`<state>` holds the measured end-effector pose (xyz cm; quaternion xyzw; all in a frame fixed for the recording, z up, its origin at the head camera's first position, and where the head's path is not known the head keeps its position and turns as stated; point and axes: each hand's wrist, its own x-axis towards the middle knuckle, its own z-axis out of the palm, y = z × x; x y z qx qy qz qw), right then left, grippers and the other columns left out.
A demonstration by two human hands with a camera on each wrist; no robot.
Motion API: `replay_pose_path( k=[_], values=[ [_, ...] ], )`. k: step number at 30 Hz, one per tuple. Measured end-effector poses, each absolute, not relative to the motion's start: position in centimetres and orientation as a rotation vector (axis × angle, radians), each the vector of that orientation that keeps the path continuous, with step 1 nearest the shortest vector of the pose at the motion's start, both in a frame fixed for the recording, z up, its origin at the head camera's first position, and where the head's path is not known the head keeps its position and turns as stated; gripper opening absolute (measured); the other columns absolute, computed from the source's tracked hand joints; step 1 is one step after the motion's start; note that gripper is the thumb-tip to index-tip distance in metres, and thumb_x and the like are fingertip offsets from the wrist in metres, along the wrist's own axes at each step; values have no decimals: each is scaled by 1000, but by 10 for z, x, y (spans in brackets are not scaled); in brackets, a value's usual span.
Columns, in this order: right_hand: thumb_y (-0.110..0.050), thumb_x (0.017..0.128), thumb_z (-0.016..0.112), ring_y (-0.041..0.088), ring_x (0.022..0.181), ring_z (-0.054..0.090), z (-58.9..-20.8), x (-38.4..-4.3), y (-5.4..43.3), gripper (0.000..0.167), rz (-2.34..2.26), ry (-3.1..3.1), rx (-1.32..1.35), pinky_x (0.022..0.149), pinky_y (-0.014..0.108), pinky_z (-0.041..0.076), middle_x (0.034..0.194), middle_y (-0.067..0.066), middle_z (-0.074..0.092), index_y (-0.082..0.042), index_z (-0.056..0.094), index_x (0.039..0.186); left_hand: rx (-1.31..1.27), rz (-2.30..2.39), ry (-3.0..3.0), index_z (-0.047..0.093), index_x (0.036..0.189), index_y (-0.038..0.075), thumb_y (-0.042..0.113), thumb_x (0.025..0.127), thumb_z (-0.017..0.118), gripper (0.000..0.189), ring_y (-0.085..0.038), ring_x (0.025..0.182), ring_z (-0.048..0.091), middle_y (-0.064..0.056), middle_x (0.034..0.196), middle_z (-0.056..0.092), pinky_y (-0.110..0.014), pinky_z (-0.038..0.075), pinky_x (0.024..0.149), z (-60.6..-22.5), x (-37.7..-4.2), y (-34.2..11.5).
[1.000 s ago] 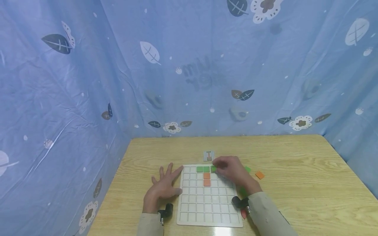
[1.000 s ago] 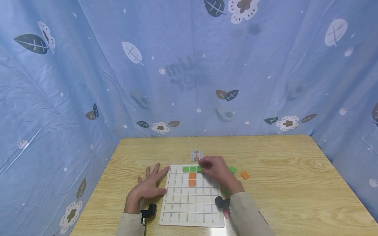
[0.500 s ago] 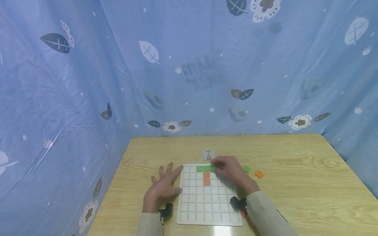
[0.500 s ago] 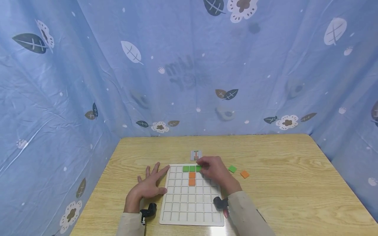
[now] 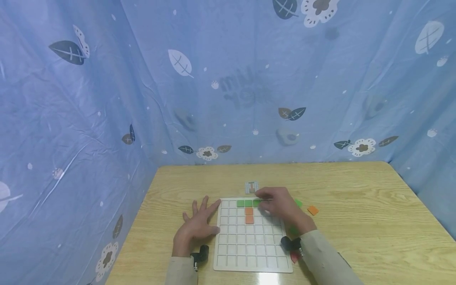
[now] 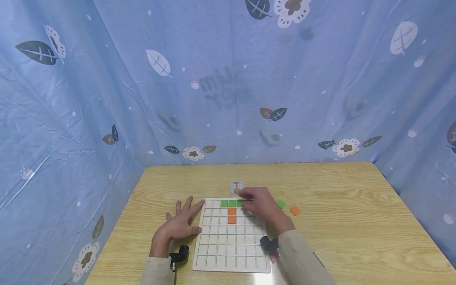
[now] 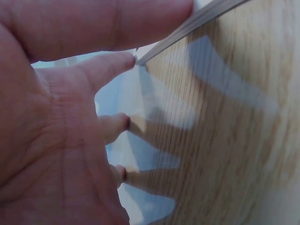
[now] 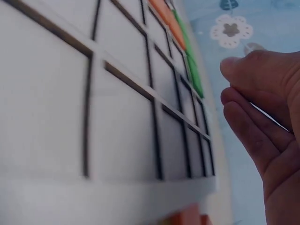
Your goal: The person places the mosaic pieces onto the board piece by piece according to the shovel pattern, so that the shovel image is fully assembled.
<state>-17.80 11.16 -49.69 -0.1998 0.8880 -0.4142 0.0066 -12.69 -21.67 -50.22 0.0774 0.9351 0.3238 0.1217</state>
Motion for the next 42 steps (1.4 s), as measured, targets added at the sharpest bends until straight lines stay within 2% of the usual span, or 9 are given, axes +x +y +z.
replay_pose_path(
  k=[7,11,13,17,20,27,31,36,42],
  values=[
    [-15,95,84,27,123,76,-484,-174,127,36,-1377,2666,-583,107,51,61,129,3,80,-12,79,131,190,919,2709,44,169,25,19,79,82,98,-65,163,-8,-26,182,12,-94,-14,113,-486,-122,-213],
    [-17,95,85,29,124,76,-482,-175,140,41,-1492,2570,-593,107,51,61,131,7,80,-9,78,134,177,879,2715,43,170,25,20,81,82,97,-63,164,-7,-24,183,12,-94,-10,115,-484,-121,-211],
    [-17,95,85,31,125,75,-481,-175,148,42,-1537,2519,-609,107,45,62,132,10,79,-8,77,135,177,882,2716,43,170,24,19,80,83,98,-63,164,-7,-24,183,12,-95,-10,114,-485,-121,-211],
    [-23,95,86,31,129,74,-480,-174,166,47,-1572,2449,-593,104,24,59,137,12,78,-9,75,138,172,894,2711,42,170,27,20,80,82,99,-61,165,-10,-23,184,10,-94,-12,115,-492,-123,-213],
    [-23,96,85,32,132,72,-479,-171,179,47,-1594,2414,-583,102,18,57,139,13,76,-10,74,140,177,910,2709,42,170,28,20,80,80,99,-62,165,-10,-23,184,9,-94,-14,114,-496,-123,-213],
    [-22,95,86,38,134,70,-481,-165,211,49,-1609,2389,-592,105,25,59,141,16,75,-10,73,141,227,978,2715,43,170,29,19,77,80,100,-67,162,-10,-29,182,11,-95,-18,109,-496,-122,-214],
    [-16,96,85,28,131,73,-483,-163,232,48,-1592,2413,-627,105,29,61,141,19,74,-10,72,142,244,963,2731,43,169,33,19,78,79,99,-68,161,-12,-28,182,10,-97,-19,106,-502,-124,-215],
    [-15,98,82,8,127,73,-484,-158,257,47,-1558,2433,-627,99,24,62,141,20,73,-6,71,143,224,961,2722,45,169,31,17,77,79,100,-66,162,-12,-26,182,11,-96,-19,108,-503,-126,-216],
    [-20,97,83,13,126,75,-484,-155,277,49,-1480,2495,-559,97,21,61,139,17,75,-5,71,142,188,922,2731,42,170,32,20,78,80,101,-62,164,-10,-23,184,10,-94,-14,114,-504,-126,-215]
  ],
)
